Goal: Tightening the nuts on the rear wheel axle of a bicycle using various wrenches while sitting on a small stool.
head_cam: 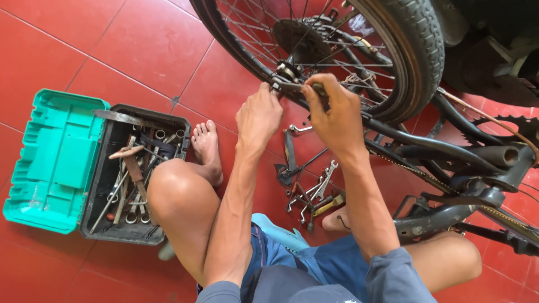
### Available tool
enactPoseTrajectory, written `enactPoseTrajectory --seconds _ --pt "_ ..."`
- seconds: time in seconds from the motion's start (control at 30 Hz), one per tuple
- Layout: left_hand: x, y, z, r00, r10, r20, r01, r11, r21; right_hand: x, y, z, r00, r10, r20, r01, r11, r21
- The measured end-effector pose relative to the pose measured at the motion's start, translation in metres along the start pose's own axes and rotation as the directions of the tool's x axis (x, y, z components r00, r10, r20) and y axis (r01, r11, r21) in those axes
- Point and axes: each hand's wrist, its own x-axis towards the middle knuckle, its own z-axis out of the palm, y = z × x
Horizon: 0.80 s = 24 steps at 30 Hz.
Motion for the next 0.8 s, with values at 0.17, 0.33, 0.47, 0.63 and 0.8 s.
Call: enactPoseTrajectory --seconds 0.17,0.33,0.47,0.63,0.8 --pt "-0.002 0.007 -0.002 1.0 0.015 -0.006 -0.015 1.0 -0.013 0.006 -0.005 -0.003 0.999 0.041 0.013 -0.041 0.999 -0.001" --pt "0.0 0.005 0.0 1.0 0.024 -0.013 -0.024 1.0 -0.008 0.004 0.0 -0.002 0.998 0.059 0.026 -0.06 0.998 0.013" --pt "0.0 0.004 0.0 0.999 0.028 -0.019 -0.029 0.999 -0.016 0.003 0.01 0.004 0.999 0.024 0.044 -0.024 1.0 0.001" --pt "-0.002 0.005 -0.001 0.999 0.035 -0.018 -0.035 0.999 -0.007 0.004 0.011 0.005 0.998 0.066 0.002 -0.066 0.997 -0.026" --pt "-0.002 0.002 0.0 0.999 0.046 -0.028 -0.045 0.999 0.013 -0.019 -0.001 0.025 0.988 0.117 -0.102 -0.122 0.991 -0.048"
